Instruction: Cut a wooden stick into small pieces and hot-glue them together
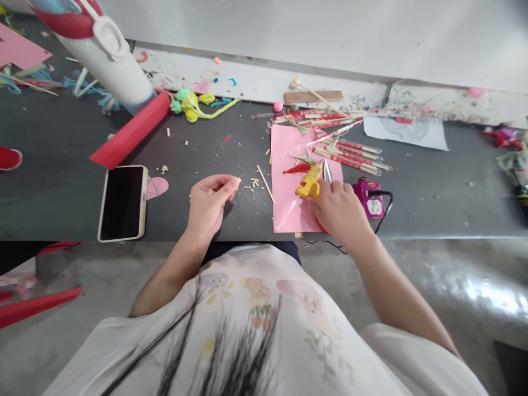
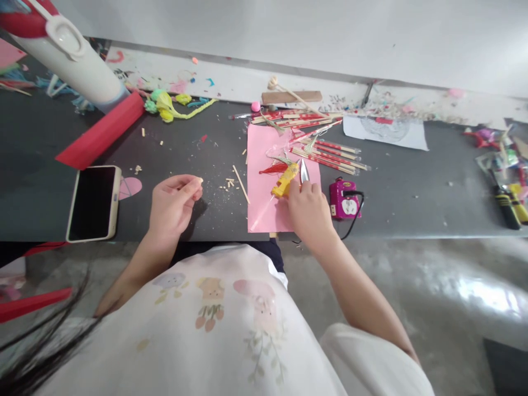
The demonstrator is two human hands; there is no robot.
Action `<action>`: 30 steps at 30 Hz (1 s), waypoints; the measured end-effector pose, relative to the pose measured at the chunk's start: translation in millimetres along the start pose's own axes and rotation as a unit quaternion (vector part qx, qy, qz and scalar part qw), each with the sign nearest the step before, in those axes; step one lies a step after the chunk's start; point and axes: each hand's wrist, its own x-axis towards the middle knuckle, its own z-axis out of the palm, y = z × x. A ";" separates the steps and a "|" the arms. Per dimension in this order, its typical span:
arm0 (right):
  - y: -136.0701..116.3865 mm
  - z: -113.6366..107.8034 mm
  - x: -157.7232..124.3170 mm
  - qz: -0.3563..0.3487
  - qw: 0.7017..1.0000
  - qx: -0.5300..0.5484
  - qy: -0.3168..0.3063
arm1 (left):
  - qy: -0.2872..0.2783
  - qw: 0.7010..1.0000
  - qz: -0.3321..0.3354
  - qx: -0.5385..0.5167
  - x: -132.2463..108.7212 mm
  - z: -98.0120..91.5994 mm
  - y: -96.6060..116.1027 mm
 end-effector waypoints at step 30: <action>-108.7 6.2 56.9 -0.096 0.973 0.206 0.034 | 0.002 1.000 0.003 -0.007 -5.3 -12.6 -4.6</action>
